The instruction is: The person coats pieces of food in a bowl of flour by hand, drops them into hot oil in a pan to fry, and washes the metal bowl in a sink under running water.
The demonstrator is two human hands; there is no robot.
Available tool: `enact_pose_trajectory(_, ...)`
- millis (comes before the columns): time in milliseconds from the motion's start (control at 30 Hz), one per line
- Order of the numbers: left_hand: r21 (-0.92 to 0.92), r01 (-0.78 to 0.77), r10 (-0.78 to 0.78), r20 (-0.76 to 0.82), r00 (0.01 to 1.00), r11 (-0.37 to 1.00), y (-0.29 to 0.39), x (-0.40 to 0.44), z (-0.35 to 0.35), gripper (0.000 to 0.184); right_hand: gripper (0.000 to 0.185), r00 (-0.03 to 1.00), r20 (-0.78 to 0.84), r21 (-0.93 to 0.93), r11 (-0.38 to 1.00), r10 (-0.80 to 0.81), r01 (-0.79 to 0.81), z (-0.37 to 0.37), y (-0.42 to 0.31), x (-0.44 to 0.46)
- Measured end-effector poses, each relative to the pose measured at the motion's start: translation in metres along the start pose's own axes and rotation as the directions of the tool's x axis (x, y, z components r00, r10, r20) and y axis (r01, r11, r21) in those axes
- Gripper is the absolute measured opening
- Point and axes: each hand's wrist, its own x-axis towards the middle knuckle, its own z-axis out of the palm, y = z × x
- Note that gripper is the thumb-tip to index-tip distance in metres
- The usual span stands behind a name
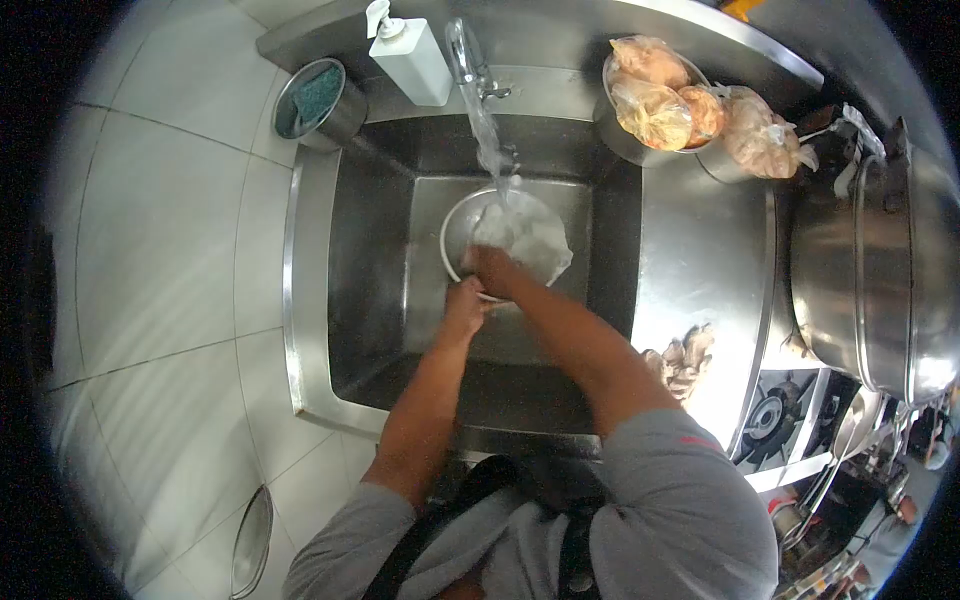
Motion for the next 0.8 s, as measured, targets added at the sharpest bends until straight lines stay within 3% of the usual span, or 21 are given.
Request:
enact_pose_trajectory(33,0.051,-0.033,0.036,-0.059,0.998,0.998,0.013,-0.004,-0.007,0.064,0.022,0.947,0.225,0.345,0.89,0.231,-0.299,0.001,0.016,-0.019)
enact_pose_trajectory(100,0.102,-0.003,0.014,-0.106,0.994,0.995,0.027,-0.004,-0.025,0.064,0.023,0.859,0.455,0.394,0.812,0.233,-0.43,-0.017,0.026,-0.046)
enact_pose_trajectory(133,0.097,0.046,-0.036,-0.1,0.994,0.994,0.035,0.002,-0.032,0.063,0.024,0.892,0.441,0.197,0.958,0.103,-0.208,-0.055,0.003,-0.046)
enact_pose_trajectory(167,0.089,0.092,-0.084,-0.095,0.992,0.992,0.043,0.008,-0.036,0.062,0.025,0.888,0.458,-0.014,0.999,-0.034,0.046,-0.077,-0.01,-0.044)
enact_pose_trajectory(267,0.032,0.308,-0.305,-0.058,0.95,0.951,0.078,0.024,-0.013,0.059,0.025,0.939,0.344,-0.107,0.993,-0.009,0.049,-0.065,0.01,-0.046)
enact_pose_trajectory(300,0.127,0.221,-0.219,-0.025,0.975,0.967,0.093,0.017,0.014,0.056,0.018,0.966,0.178,-0.01,0.982,0.19,-0.191,-0.066,0.013,-0.035)
enact_pose_trajectory(333,0.218,0.129,-0.135,0.012,0.991,0.967,0.099,0.011,0.047,0.055,0.012,0.916,0.034,0.129,0.908,0.399,-0.4,-0.068,0.017,-0.017)
enact_pose_trajectory(367,0.422,-0.255,0.212,0.146,0.966,0.87,0.071,0.039,0.06,0.054,0.013,0.829,0.042,0.352,0.768,0.557,-0.534,-0.08,0.023,0.006)
enact_pose_trajectory(400,0.542,-0.59,0.487,0.339,0.805,0.598,0.044,0.063,0.066,0.053,0.013,0.718,0.093,0.552,0.564,0.69,-0.614,-0.089,0.026,0.026)
enact_pose_trajectory(500,0.727,-0.592,0.614,0.301,0.729,0.347,0.042,0.045,0.095,0.057,0.019,0.783,-0.103,0.824,0.494,0.614,-0.279,-0.081,0.037,0.049)
enact_pose_trajectory(533,0.779,-0.572,0.725,0.235,0.647,0.258,0.032,0.057,0.087,0.068,0.023,0.699,-0.102,0.744,0.521,0.708,-0.419,-0.094,0.016,0.053)
enact_pose_trajectory(567,0.571,-0.478,0.494,0.14,0.858,0.667,0.02,0.067,0.077,0.071,0.023,0.735,-0.108,0.527,0.665,0.67,-0.529,-0.096,0.007,0.051)
enact_pose_trajectory(600,0.284,-0.224,0.188,0.15,0.971,0.932,0.031,0.045,0.073,0.075,0.023,0.768,-0.1,0.27,0.761,0.632,-0.591,-0.096,0.001,0.049)
enact_pose_trajectory(633,-0.011,0.129,-0.122,0.259,0.958,0.992,0.045,0.025,0.071,0.078,0.024,0.797,-0.079,-0.004,0.8,0.598,-0.6,-0.097,-0.004,0.045)
enact_pose_trajectory(667,-0.149,0.136,-0.088,0.289,0.953,0.979,0.056,0.013,0.068,0.083,0.023,0.871,-0.006,-0.101,0.866,0.492,-0.49,-0.099,-0.018,0.035)
enact_pose_trajectory(733,-0.025,0.087,-0.083,0.14,0.987,0.996,0.057,0.033,0.049,0.072,0.023,0.946,0.175,-0.248,0.942,0.274,-0.227,-0.098,-0.047,0.012)
enact_pose_trajectory(767,0.032,0.066,-0.068,0.061,0.996,0.997,0.053,0.043,0.039,0.067,0.023,0.935,0.234,-0.089,0.963,0.267,-0.253,-0.093,-0.047,0.003)
enact_pose_trajectory(800,-0.072,0.104,-0.106,-0.021,0.994,0.992,0.054,0.039,0.035,0.045,0.025,0.925,0.288,0.069,0.958,0.247,-0.278,-0.09,-0.038,-0.008)
